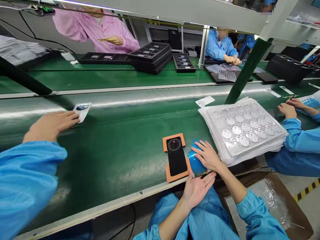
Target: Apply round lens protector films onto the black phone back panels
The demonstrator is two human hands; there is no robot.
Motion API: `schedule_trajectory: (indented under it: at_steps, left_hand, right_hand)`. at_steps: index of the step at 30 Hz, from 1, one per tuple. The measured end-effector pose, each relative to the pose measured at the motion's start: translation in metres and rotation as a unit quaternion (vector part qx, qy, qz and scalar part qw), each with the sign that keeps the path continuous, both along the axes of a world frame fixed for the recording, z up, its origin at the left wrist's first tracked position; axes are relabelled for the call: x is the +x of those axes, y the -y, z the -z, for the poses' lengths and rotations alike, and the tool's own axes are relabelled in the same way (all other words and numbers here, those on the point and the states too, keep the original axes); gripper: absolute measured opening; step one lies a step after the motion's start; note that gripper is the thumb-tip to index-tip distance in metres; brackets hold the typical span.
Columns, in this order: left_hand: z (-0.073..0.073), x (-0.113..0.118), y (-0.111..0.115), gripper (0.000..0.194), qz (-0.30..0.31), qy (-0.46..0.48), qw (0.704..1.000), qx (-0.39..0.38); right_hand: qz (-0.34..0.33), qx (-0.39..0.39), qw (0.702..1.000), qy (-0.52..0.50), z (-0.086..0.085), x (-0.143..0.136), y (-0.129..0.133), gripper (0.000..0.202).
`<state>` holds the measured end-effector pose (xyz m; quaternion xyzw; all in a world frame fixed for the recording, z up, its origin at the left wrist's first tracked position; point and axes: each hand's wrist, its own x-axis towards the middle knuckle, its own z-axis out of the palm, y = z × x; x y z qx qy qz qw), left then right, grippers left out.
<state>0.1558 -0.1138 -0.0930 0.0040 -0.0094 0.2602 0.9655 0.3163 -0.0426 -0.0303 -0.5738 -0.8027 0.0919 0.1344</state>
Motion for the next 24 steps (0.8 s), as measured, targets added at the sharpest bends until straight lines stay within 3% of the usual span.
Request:
schedule_trajectory:
  at_steps: [5, 11, 17, 24]
  left_hand:
    - [-0.009, 0.000, 0.001, 0.109, -0.001, -0.017, 0.999, -0.034]
    - [-0.017, 0.000, 0.001, 0.116, 0.002, -0.034, 0.996, -0.083]
    - [-0.026, 0.002, 0.001, 0.104, -0.004, -0.052, 0.991, -0.120]
    - [-0.032, 0.008, 0.001, 0.079, -0.001, -0.121, 0.975, -0.188]
  right_hand:
    - [0.054, -0.005, 0.998, 0.008, -0.004, -0.001, -0.015, 0.058]
    - [-0.045, -0.044, 0.998, 0.002, -0.004, -0.001, 0.002, 0.054]
    - [-0.084, -0.038, 0.993, -0.072, 0.000, 0.006, 0.030, 0.046]
    - [-0.070, 0.027, 0.975, -0.207, 0.009, 0.001, 0.031, 0.040]
